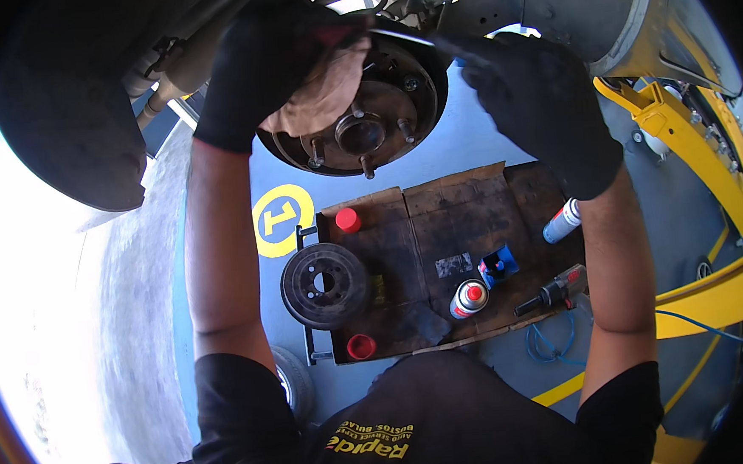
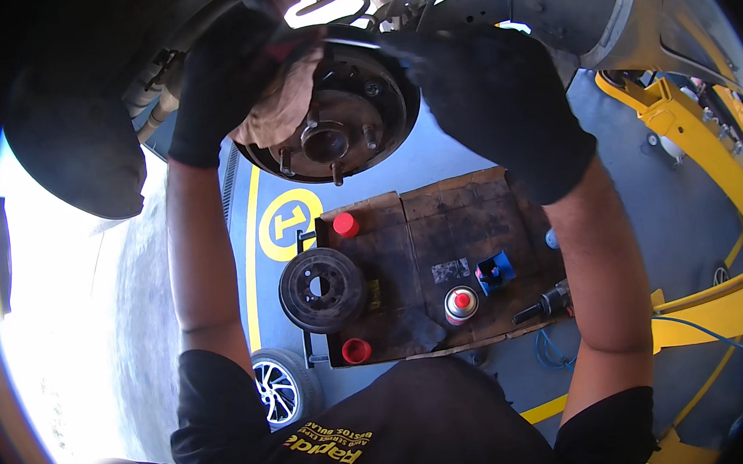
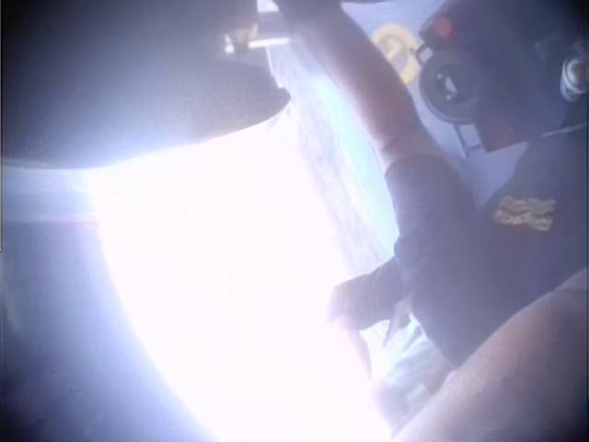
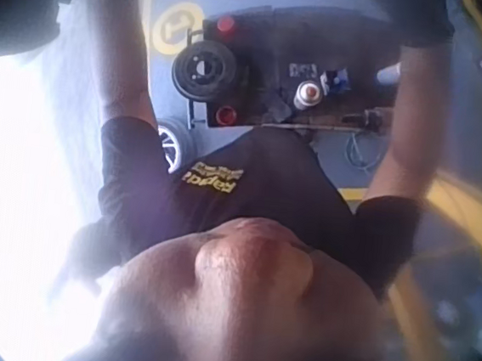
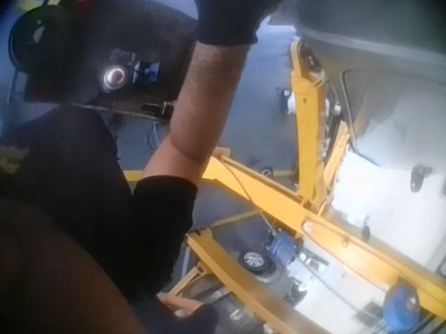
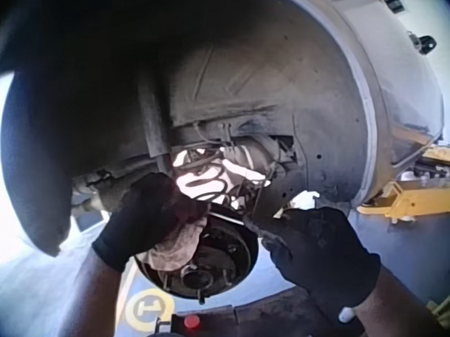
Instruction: The person removes a brake drum from a vehicle's wheel hub, cleans it with a spray and a cloth, and then reinstalls it. The person also wipes the wheel hub and surrounding components with a cloth.
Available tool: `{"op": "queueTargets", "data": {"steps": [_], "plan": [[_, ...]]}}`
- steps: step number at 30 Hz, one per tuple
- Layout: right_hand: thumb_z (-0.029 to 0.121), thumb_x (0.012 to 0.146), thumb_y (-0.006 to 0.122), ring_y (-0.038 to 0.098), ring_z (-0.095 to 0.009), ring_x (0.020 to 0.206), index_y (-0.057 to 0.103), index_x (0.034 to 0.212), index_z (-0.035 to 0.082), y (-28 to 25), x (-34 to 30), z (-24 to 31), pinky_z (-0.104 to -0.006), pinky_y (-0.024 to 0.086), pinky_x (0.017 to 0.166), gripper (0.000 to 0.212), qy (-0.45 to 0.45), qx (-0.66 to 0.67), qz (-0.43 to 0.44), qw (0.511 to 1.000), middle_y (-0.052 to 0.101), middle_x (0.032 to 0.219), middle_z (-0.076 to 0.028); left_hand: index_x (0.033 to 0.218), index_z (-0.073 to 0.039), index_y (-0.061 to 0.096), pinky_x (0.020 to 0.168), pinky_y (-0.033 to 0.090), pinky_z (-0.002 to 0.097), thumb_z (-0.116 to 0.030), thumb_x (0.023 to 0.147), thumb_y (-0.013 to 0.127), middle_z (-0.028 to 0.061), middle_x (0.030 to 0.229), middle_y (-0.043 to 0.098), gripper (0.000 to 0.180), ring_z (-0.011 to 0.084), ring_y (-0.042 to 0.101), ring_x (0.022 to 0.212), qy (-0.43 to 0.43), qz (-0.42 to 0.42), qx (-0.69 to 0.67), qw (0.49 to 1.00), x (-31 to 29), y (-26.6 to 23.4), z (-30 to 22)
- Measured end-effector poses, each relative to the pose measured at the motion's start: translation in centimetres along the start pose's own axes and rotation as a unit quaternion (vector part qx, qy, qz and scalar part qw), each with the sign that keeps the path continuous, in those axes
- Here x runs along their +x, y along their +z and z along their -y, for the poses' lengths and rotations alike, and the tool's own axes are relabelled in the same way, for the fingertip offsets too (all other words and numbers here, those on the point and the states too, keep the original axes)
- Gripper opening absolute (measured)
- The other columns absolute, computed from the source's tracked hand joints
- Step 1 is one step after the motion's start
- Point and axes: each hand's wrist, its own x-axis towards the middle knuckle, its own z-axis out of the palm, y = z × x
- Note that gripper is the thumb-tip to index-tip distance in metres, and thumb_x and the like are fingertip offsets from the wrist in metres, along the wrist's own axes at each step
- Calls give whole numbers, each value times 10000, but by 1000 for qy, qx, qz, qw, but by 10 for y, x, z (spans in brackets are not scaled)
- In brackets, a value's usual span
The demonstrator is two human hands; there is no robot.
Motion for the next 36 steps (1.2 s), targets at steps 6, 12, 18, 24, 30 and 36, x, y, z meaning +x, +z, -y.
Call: {"op": "queueTargets", "data": {"steps": [6, 12, 18, 24, 30, 36], "plan": [[107, 1077, 624, 701, -248, 845, 646, 1522, 163, 0, -83, 14, -361, 569, 817, 449, 346, 265, 163, 885, 724, 968, -114, 925, -120, 777, 823, 554, 443, -229, 885, 769, 133, 927, 724, 116, 340, 705, 950, 117, 137, -163, 970, 95, 23, -59], [74, 968, 715, 751, -289, 831, 662, 1474, 194, 24, -46, 40, -396, 604, 731, 523, 265, 238, 65, 932, 759, 994, -112, 1136, -113, 801, 893, 602, 415, -251, 955, 786, 141, 1110, 768, 228, 345, 752, 978, 58, 111, 14, 992, 43, 15, 2], [15, 1000, 672, 709, -245, 758, 685, 1480, 167, 22, -34, 28, -366, 572, 709, 503, 193, 231, 29, 953, 737, 937, -110, 1042, -83, 775, 865, 588, 413, -265, 944, 791, 159, 1041, 734, 208, 328, 736, 958, 51, 57, 32, 997, 24, 0, -7], [19, 1042, 642, 641, -198, 714, 699, 1484, 174, 3, -61, 21, -346, 552, 709, 472, 283, 265, 90, 917, 723, 926, -96, 950, -68, 769, 797, 557, 461, -326, 945, 783, 156, 851, 690, 259, 367, 685, 844, 79, 149, -123, 978, 91, 24, -35], [88, 1022, 682, 737, -250, 817, 693, 1474, 196, 27, -28, 30, -388, 584, 755, 465, 171, 184, 20, 968, 755, 984, -120, 905, -49, 755, 737, 540, 447, -297, 945, 802, 152, 830, 693, 255, 345, 683, 820, -142, 92, -12, 985, 32, -20, -26], [99, 1025, 662, 736, -276, 820, 706, 1458, 171, 29, -96, 43, -406, 602, 770, 441, 348, 262, 52, 899, 750, 1026, -132, 868, -53, 801, 751, 563, 470, -367, 899, 775, 208, 863, 740, 316, 385, 722, 820, 100, 186, -97, 973, 105, 35, -53]]}}
